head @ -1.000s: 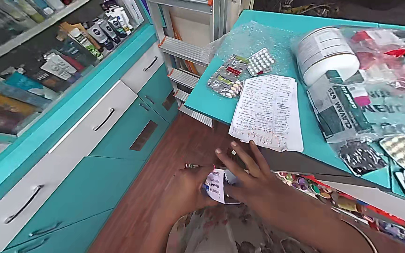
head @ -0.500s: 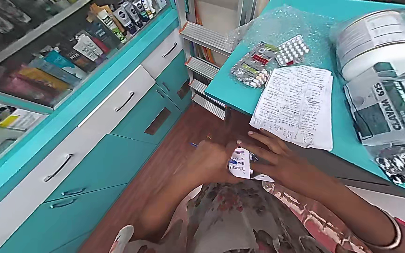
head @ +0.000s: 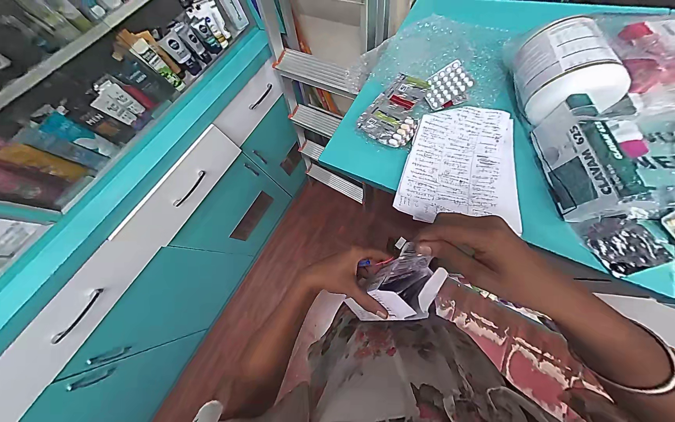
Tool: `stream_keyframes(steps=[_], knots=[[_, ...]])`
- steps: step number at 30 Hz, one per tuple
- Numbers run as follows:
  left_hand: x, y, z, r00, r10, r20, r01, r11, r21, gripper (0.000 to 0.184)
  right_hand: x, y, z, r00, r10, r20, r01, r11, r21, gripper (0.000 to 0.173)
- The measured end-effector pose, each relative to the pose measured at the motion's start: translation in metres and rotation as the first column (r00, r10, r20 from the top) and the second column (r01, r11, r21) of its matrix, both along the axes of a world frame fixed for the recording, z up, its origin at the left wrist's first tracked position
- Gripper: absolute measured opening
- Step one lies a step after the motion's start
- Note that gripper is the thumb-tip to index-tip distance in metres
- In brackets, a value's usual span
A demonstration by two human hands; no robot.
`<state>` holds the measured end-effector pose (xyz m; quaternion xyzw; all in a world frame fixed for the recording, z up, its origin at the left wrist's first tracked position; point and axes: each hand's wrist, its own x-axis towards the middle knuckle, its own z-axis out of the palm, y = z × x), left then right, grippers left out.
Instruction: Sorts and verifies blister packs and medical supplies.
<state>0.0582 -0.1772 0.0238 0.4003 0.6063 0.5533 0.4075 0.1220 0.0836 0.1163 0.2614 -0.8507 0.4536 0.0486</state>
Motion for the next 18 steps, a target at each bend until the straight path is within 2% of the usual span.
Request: stream_keyframes(steps=[4,7,14,18], knots=[[0.001,0.003,-0.012,0.994,-0.042,0.103,0.03,0.993,0.118,0.061,-0.008,-0.011,0.001,0.996,-0.071,0.059,0.071,0.997,-0.01,0.029],[0.003,0.003,-0.016,0.993,-0.027,0.118,0.01,0.99,0.143,0.053,-0.015,-0.013,0.001,0.993,-0.074,0.095,0.078,0.996,-0.037,0.028],[0.007,0.007,-0.019,0.986,-0.021,0.164,-0.008,0.984,0.176,0.053,-0.021,-0.011,0.004,0.978,-0.073,0.195,0.095,0.99,-0.104,0.025],[0.01,0.009,-0.016,0.988,0.005,0.155,-0.035,0.981,0.193,0.055,-0.009,-0.009,0.005,0.998,0.029,0.052,-0.025,0.998,-0.062,0.022]])
